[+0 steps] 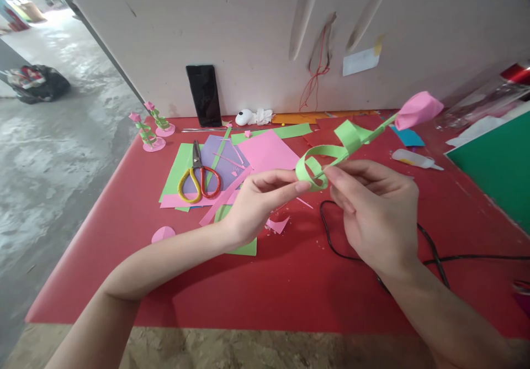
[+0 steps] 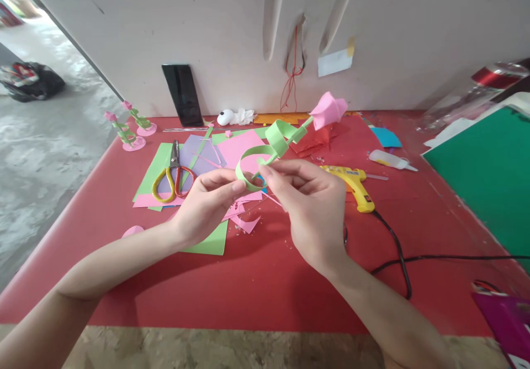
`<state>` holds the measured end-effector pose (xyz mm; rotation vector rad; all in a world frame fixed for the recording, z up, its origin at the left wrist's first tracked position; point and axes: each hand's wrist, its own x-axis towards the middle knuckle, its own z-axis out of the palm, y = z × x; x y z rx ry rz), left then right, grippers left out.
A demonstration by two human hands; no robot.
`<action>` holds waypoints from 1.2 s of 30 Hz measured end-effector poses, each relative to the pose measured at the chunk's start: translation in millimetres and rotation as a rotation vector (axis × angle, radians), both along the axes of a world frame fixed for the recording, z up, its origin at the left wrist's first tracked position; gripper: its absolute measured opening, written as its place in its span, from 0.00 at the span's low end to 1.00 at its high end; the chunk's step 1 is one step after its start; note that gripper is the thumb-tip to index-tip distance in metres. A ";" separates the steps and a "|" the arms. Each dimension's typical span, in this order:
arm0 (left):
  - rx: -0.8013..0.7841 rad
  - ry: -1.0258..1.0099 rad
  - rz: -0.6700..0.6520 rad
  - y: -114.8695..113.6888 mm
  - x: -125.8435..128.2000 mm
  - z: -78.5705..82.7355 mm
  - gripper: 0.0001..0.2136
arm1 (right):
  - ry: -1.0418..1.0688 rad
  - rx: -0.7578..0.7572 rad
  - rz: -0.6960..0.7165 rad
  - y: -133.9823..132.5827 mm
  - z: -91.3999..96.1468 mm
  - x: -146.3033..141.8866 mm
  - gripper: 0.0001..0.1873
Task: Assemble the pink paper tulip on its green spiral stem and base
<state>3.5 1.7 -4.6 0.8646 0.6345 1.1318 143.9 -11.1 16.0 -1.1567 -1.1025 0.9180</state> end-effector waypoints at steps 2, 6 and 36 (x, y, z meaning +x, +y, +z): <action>0.016 0.013 -0.014 0.5 -0.5 -0.9 0.04 | -0.003 -0.014 0.004 0.4 1.1 0.8 0.04; 0.033 0.030 -0.032 0.4 -1.2 -2.2 0.03 | -0.014 -0.014 0.001 1.3 2.5 2.0 0.04; 0.095 0.091 0.056 3.0 -2.7 -4.5 0.04 | -0.291 0.033 0.120 1.1 13.2 12.8 0.10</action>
